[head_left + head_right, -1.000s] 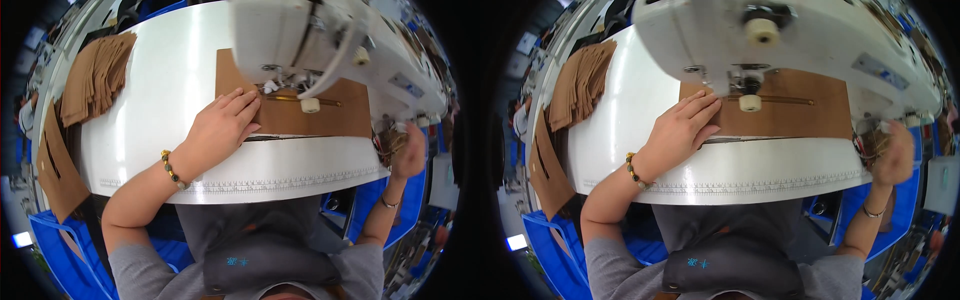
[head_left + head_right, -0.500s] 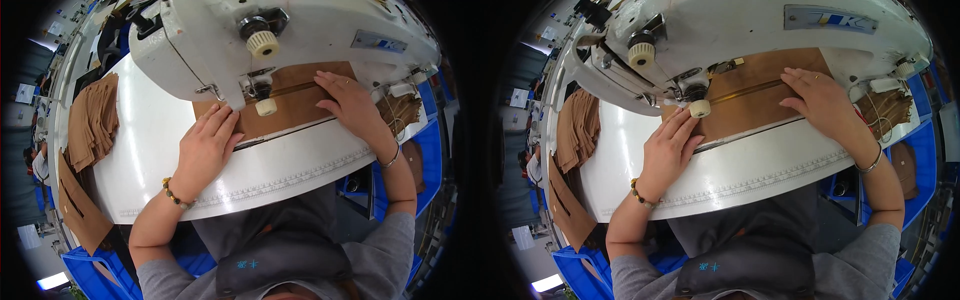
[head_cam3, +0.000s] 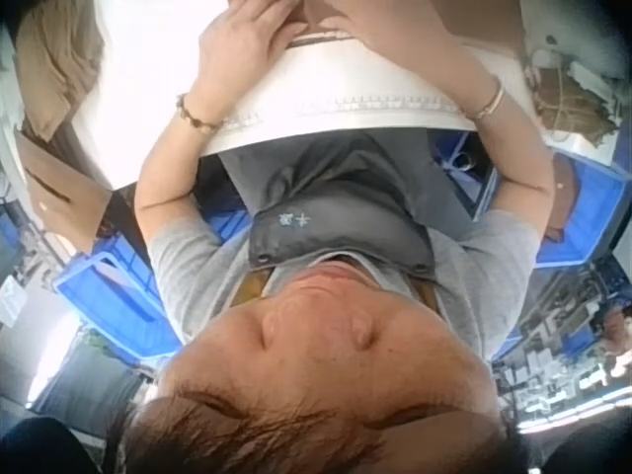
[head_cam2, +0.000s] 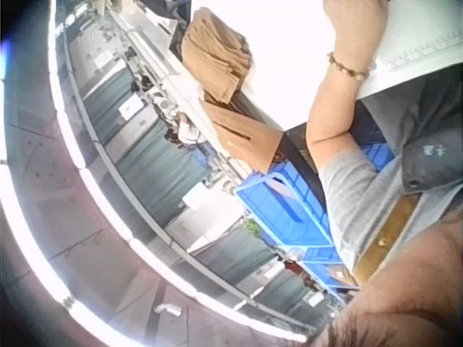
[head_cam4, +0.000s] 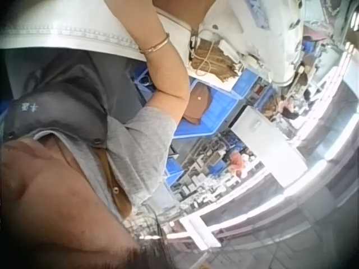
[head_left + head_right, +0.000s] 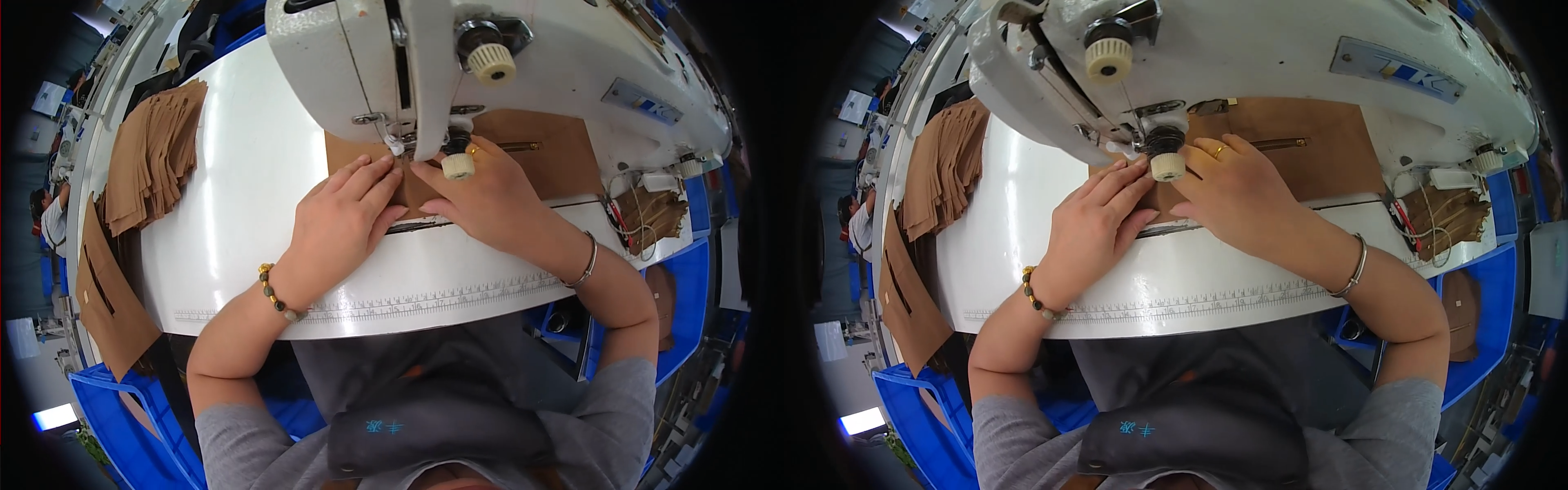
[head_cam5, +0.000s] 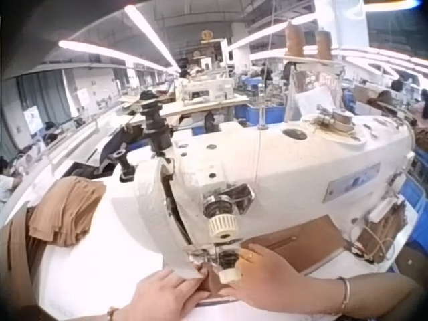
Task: The recorder is sewing various components of leather bags using an industrial sewing machine.
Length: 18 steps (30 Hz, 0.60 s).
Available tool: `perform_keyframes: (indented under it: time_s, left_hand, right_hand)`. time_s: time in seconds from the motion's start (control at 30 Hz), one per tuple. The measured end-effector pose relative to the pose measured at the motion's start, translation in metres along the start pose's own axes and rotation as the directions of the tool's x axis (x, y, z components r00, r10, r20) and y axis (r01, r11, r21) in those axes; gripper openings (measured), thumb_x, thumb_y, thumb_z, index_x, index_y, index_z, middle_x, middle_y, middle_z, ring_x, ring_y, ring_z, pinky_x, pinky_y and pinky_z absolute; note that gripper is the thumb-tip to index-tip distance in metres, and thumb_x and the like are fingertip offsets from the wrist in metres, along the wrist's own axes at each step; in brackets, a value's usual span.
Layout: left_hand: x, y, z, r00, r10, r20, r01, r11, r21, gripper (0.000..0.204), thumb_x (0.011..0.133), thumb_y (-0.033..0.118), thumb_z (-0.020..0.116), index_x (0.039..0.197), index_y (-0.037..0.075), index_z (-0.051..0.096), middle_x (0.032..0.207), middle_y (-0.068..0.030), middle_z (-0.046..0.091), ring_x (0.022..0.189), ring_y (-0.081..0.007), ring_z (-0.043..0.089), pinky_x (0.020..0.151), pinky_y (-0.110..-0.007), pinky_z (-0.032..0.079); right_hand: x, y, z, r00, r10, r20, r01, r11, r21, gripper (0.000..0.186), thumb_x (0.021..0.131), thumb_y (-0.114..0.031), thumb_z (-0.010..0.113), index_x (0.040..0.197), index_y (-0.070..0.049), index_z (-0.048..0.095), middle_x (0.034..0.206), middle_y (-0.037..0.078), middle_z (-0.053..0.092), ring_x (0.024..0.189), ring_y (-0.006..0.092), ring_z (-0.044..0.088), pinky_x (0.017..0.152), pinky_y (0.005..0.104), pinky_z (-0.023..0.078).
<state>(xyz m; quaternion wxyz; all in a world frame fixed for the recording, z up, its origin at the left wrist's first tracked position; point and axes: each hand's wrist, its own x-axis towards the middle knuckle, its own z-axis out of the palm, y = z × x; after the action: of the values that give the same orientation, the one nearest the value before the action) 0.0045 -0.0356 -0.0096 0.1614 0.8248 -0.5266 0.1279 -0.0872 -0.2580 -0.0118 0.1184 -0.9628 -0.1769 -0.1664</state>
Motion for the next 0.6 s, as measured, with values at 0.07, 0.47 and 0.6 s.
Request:
perform_keyframes:
  time_s: [0.07,0.47,0.6]
  left_hand:
    - [-0.0001,-0.0005,-0.0007,1.0,0.019,0.009,-0.019,1.0,-0.016,0.039,0.091,0.029,0.075,0.123,0.008,0.072,0.131,-0.0071,0.07,0.122,-0.0268,0.066,0.096,-0.037,0.057]
    - [0.0025,-0.003,-0.0035,0.998,-0.009,0.059,0.012,0.998,-0.059,0.039,0.093,0.03,0.073,0.125,0.008,0.071,0.132,-0.0071,0.07,0.123,-0.0271,0.066,0.098,-0.037,0.055]
    - [0.0038,-0.0042,-0.0033,0.999,-0.004,0.045,0.006,0.999,-0.054,0.039,0.093,0.03,0.073,0.125,0.008,0.072,0.132,-0.0068,0.07,0.123,-0.0268,0.066,0.099,-0.036,0.055]
  right_hand:
    - [0.0002,0.0005,0.0016,1.0,0.006,-0.002,-0.006,0.999,-0.037,0.036,0.083,-0.034,0.081,0.103,-0.005,0.072,0.112,0.012,0.069,0.12,0.0309,0.064,0.106,0.0453,0.049]
    - [-0.0003,0.0016,0.0055,0.999,0.009,-0.051,-0.008,1.0,0.01,0.038,0.082,-0.032,0.082,0.106,-0.003,0.074,0.112,0.016,0.07,0.121,0.0337,0.064,0.11,0.048,0.047]
    - [-0.0003,0.0018,0.007,0.996,-0.004,-0.085,0.004,1.0,-0.001,0.037,0.083,-0.032,0.081,0.105,-0.003,0.074,0.111,0.016,0.07,0.121,0.0339,0.064,0.11,0.0487,0.047]
